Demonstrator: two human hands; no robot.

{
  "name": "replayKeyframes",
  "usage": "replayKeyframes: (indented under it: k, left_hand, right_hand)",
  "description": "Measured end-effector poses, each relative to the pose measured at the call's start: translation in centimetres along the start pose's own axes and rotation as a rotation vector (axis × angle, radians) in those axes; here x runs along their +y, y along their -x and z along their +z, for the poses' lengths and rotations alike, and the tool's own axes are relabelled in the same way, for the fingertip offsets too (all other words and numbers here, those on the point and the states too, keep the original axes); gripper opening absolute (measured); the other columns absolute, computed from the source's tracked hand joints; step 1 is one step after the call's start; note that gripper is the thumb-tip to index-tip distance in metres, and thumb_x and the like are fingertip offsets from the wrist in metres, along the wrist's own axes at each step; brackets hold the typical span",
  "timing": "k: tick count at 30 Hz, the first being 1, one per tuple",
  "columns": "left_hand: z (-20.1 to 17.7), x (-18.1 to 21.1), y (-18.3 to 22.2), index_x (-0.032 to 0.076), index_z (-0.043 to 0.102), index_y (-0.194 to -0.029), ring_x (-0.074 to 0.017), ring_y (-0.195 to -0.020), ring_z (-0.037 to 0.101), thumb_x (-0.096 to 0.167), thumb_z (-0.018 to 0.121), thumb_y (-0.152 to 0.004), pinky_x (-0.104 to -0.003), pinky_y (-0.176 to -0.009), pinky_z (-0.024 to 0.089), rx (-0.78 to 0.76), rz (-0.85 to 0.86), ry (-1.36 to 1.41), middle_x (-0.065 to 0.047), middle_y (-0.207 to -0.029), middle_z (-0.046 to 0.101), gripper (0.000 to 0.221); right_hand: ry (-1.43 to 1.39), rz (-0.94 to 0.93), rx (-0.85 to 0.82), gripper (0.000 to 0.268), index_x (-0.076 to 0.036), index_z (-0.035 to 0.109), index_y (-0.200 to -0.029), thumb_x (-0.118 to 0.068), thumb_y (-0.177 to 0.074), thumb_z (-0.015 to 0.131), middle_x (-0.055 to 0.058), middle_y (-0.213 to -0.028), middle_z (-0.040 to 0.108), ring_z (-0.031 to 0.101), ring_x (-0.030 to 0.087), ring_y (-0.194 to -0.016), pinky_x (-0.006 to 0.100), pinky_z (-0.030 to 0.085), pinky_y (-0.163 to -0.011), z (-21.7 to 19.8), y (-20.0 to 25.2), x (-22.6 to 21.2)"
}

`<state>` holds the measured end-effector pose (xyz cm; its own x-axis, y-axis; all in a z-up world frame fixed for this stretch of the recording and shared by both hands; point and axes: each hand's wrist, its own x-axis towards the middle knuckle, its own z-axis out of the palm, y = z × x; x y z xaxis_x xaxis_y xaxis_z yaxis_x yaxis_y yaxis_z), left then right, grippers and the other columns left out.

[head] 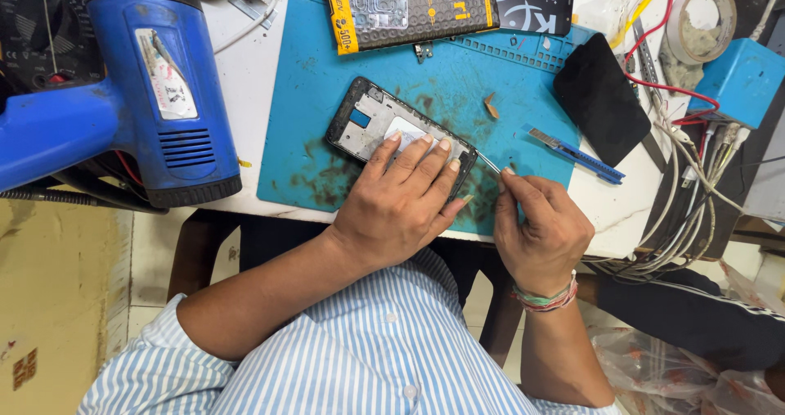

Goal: The person removes a component from a mobile phone by hand and then uses an electric screwdriver to manipulate screws on the internal chassis while the device is held on a workbench.

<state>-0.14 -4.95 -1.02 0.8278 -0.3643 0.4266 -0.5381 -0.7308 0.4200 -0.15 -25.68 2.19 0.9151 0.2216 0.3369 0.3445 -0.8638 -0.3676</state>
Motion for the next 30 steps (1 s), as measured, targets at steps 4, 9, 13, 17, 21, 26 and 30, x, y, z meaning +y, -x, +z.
replayKeyframes:
  k: [4,9,13,17,21,26,30]
  left_hand:
    - [0.1,0.0,0.1,0.0,0.071,-0.125,-0.0333,-0.127,0.06,0.038,0.067,-0.1,-0.052,-0.115,0.042,-0.007,0.002,-0.002,-0.019,-0.133,0.067,0.046]
    - [0.3,0.1,0.1,-0.001,0.071,-0.126,-0.0344,-0.129,0.06,0.037,0.066,-0.1,-0.052,-0.115,0.042,-0.017,0.005,-0.011,-0.02,-0.134,0.066,0.046]
    - [0.6,0.1,0.2,0.0,0.071,-0.126,-0.0338,-0.13,0.06,0.036,0.066,-0.101,-0.053,-0.115,0.041,-0.012,0.002,-0.02,-0.02,-0.135,0.066,0.044]
    - [0.5,0.2,0.2,-0.001,0.071,-0.125,-0.035,-0.129,0.06,0.036,0.066,-0.1,-0.053,-0.114,0.042,-0.02,0.004,-0.016,-0.02,-0.134,0.066,0.044]
    - [0.7,0.1,0.2,-0.001,0.071,-0.125,-0.0352,-0.13,0.06,0.035,0.066,-0.101,-0.053,-0.115,0.042,-0.014,-0.001,0.005,-0.02,-0.134,0.066,0.045]
    - [0.4,0.1,0.1,-0.002,0.071,-0.125,-0.0356,-0.129,0.06,0.036,0.066,-0.1,-0.053,-0.115,0.042,-0.016,0.007,-0.005,-0.021,-0.134,0.066,0.045]
    - [0.7,0.1,0.2,-0.002,0.071,-0.125,-0.035,-0.13,0.06,0.035,0.066,-0.101,-0.053,-0.115,0.041,-0.01,-0.005,-0.005,-0.02,-0.134,0.067,0.044]
  right_hand:
    - [0.056,-0.024,-0.012,0.02,-0.006,0.076,-0.111,-0.001,-0.092,0.079,0.01,-0.099,0.073,0.069,0.022,-0.074,0.032,0.053,-0.066,-0.1,-0.3,-0.5]
    - [0.053,-0.07,-0.032,0.022,-0.005,0.074,-0.113,0.0,-0.092,0.078,0.01,-0.1,0.072,0.07,0.025,-0.078,0.033,0.054,-0.069,0.3,-0.8,-0.8]
    - [-0.039,-0.067,-0.053,0.022,-0.006,0.074,-0.113,0.001,-0.093,0.078,0.01,-0.101,0.072,0.07,0.024,-0.079,0.033,0.054,-0.07,0.1,-1.0,0.6]
    - [-0.046,-0.093,-0.039,0.024,-0.006,0.074,-0.113,0.004,-0.092,0.077,0.009,-0.1,0.072,0.07,0.023,-0.077,0.033,0.054,-0.068,0.6,-1.3,0.7]
    - [-0.022,-0.131,-0.05,0.025,-0.006,0.074,-0.114,0.003,-0.091,0.079,0.009,-0.099,0.071,0.07,0.024,-0.077,0.035,0.053,-0.068,0.8,-1.5,0.7]
    - [0.006,-0.163,-0.053,0.026,-0.006,0.074,-0.114,0.003,-0.09,0.078,0.009,-0.098,0.071,0.069,0.025,-0.078,0.035,0.053,-0.068,0.4,-1.8,0.4]
    - [-0.052,-0.139,-0.052,0.025,-0.008,0.074,-0.114,0.002,-0.093,0.079,0.009,-0.101,0.071,0.07,0.024,-0.079,0.034,0.053,-0.07,0.9,-1.5,1.0]
